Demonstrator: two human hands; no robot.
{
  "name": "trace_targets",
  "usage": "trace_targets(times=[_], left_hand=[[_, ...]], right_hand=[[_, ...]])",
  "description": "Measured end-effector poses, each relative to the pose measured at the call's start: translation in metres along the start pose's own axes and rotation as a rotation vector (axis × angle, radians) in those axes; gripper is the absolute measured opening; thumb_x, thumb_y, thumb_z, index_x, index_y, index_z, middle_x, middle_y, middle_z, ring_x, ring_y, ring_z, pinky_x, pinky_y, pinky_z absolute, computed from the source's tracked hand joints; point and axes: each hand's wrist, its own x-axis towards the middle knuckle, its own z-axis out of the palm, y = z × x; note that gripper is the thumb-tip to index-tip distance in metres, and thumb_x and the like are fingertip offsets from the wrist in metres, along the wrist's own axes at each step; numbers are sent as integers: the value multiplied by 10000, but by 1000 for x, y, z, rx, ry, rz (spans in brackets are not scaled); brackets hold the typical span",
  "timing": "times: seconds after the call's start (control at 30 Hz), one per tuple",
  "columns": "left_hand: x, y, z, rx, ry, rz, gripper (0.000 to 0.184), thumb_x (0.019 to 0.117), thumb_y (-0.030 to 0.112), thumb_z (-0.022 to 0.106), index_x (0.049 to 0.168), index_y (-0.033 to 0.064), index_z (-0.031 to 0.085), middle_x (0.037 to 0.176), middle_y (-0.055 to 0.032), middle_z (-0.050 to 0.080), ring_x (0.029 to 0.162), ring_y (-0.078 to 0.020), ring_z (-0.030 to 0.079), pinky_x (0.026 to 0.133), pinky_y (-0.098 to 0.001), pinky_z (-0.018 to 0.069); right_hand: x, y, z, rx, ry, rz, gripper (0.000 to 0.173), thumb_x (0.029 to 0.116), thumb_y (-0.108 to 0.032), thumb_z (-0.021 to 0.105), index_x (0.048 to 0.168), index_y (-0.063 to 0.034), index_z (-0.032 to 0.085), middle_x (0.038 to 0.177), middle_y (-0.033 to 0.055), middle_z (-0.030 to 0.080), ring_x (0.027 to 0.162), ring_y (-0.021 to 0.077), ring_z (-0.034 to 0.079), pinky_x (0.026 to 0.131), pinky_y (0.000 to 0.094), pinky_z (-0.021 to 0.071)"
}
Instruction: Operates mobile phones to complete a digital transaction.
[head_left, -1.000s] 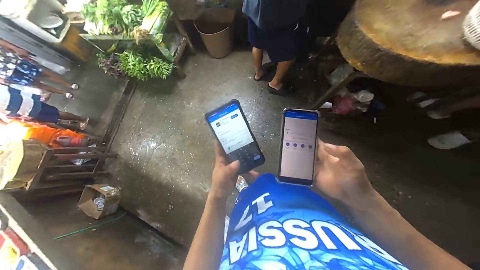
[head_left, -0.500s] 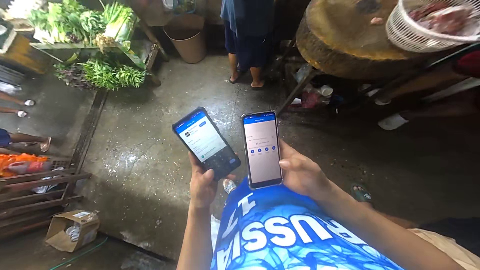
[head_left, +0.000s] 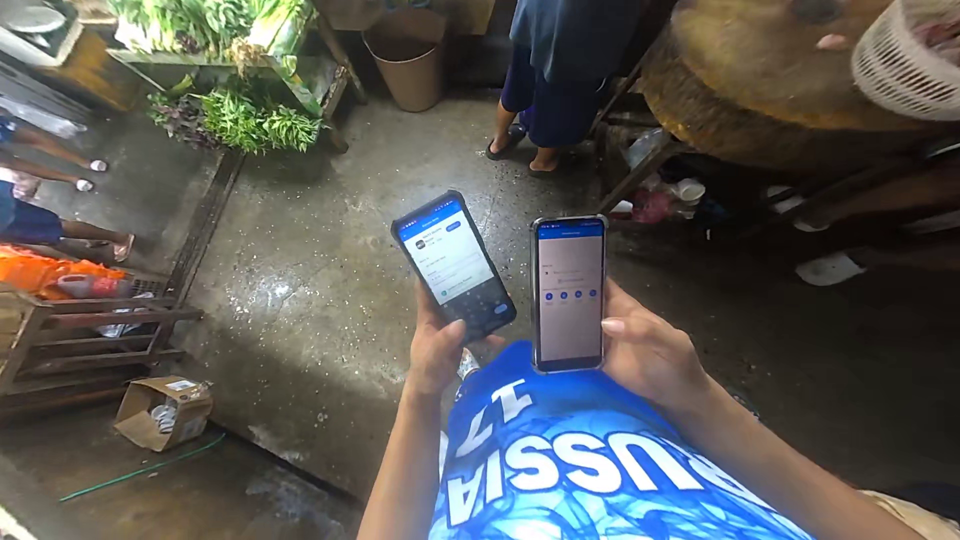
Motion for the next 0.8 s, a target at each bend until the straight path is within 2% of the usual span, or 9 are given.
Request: trace_targets(times=[0.47, 0.8], left_hand=[[-7, 2, -4, -9, -9, 11, 768, 924, 338, 740, 1541, 383, 285, 1396, -119, 603, 1165, -340, 674, 769, -493, 645], [-13, -5, -7, -32, -1, 7, 705, 933, 346, 726, 1523, 402, 344, 1406, -108, 600, 1177, -337, 668, 780, -498, 643]], right_hand=[[-1, 4, 3, 7, 11, 21, 617, 934, -151, 616, 1504, -179, 382, 1332, 107, 625, 1212, 231, 636, 1033, 449, 537], [-5, 6, -2, 5, 14, 50, 603, 938, -155, 615, 1500, -189, 397, 1314, 107, 632, 1196, 224, 640, 1031, 446, 533]])
